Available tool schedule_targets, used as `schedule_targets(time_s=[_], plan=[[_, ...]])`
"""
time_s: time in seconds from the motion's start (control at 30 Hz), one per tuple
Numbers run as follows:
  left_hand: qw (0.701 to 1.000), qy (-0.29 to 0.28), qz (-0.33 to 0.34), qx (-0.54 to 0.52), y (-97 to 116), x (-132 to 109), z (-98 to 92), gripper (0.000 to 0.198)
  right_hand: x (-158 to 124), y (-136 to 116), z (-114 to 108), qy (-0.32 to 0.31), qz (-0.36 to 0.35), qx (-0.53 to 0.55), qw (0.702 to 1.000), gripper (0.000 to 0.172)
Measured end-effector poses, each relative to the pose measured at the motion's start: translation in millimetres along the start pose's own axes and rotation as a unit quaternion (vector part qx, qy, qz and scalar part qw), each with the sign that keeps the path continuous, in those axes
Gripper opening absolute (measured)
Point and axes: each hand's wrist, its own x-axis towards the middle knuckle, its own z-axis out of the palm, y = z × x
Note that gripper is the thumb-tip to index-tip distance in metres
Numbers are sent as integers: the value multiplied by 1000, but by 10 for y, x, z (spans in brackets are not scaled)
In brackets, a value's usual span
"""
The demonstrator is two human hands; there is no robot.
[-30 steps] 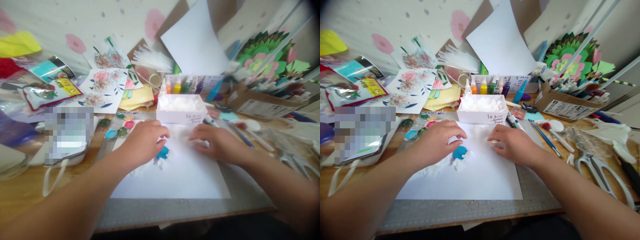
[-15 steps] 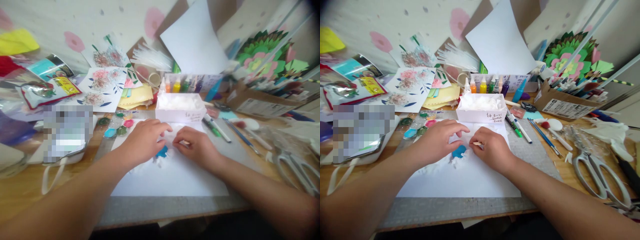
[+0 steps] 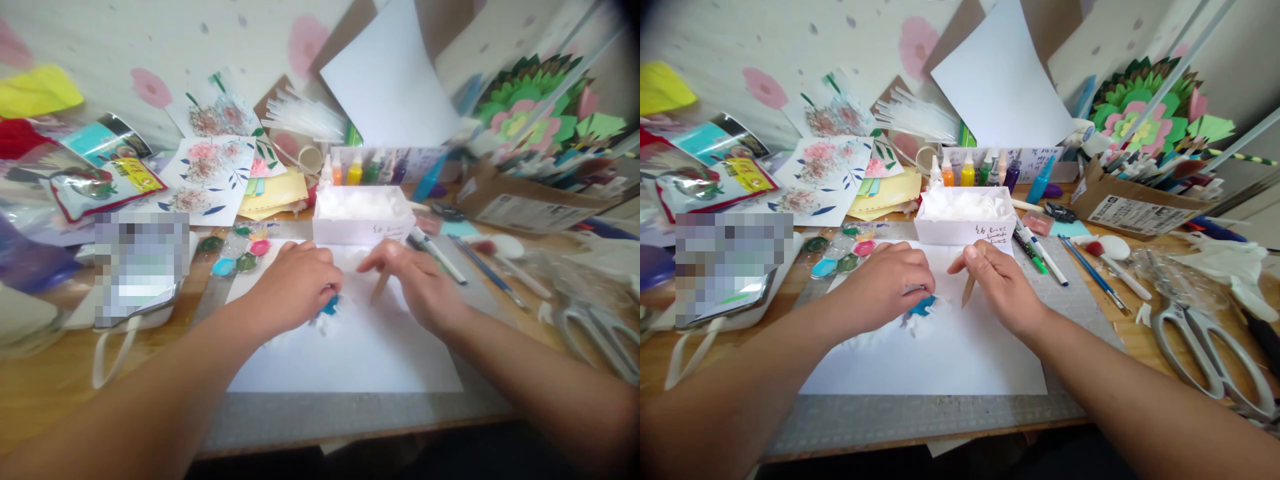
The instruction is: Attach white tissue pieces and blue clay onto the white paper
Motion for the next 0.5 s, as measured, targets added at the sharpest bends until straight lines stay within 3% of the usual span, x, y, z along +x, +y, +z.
schedule_targets(time_s=[0.13,0.27,0.5], plan=[[1000,-11,3,-3,13,-3,-13,17,-2,-6,34,31,64,-1,997,41],[1000,-23,-1,-9,18,3,-19,17,7,12,101,17,81,42,996,33],[1000,-28,1,-5,11,7,-20,19,5,17,119,-23,89,43,995,35]])
